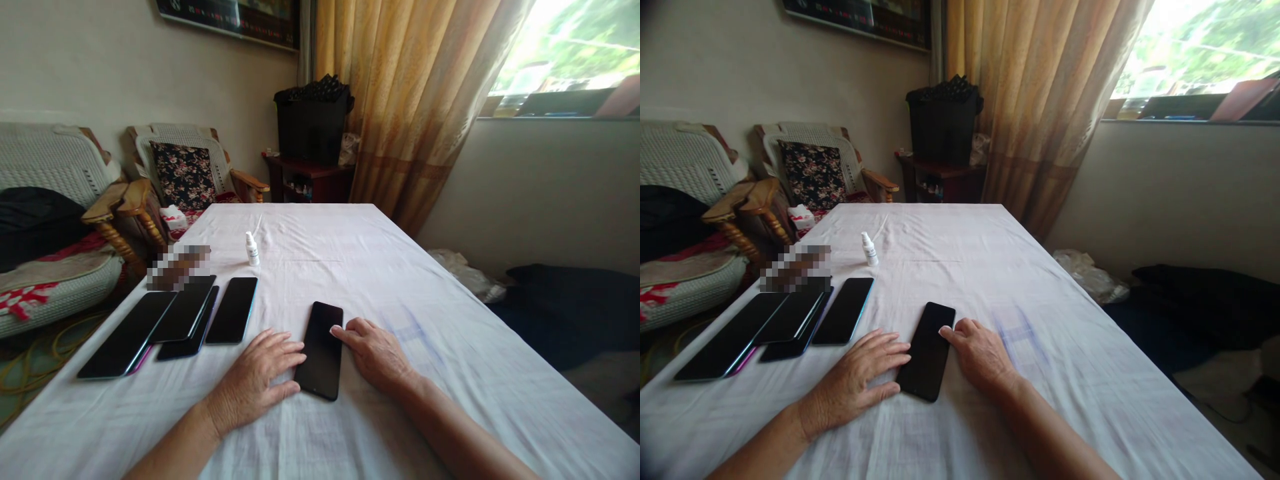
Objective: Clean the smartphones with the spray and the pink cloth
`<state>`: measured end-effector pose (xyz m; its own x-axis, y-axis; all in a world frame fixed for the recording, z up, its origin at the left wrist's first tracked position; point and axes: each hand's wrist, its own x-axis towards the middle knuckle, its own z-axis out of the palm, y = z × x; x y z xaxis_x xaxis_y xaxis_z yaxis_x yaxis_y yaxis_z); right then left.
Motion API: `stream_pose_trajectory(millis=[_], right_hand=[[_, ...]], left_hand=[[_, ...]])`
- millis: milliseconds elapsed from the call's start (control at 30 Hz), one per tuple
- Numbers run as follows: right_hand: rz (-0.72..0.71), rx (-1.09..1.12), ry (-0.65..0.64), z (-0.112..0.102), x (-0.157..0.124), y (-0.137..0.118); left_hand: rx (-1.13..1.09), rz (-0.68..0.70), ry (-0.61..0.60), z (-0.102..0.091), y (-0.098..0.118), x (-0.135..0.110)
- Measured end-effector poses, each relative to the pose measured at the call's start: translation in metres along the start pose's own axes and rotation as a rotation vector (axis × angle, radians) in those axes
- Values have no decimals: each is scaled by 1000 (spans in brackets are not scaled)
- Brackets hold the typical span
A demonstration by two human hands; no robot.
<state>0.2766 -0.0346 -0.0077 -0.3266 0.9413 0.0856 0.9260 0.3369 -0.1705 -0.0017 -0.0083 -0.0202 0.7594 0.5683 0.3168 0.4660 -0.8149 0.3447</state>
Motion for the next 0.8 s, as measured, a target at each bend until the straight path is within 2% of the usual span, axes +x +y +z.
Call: stream_pose_trajectory(millis=[167,233,400,600,800], right_hand=[[-113,-4,-18,2,-12,0],[-109,-2,-23,2,-11,1],[7,11,6,0,0,-1],[-54,70,41,2,16,-6],[-137,146,152,12,28,4]], left_hand=[[-21,-6,-57,-2,1,2],[-22,-8,-87,-4,2,3],[-33,1,-112,-9,3,5],[-26,18,-125,-13,3,5],[-14,9,-130,-10,5,6]])
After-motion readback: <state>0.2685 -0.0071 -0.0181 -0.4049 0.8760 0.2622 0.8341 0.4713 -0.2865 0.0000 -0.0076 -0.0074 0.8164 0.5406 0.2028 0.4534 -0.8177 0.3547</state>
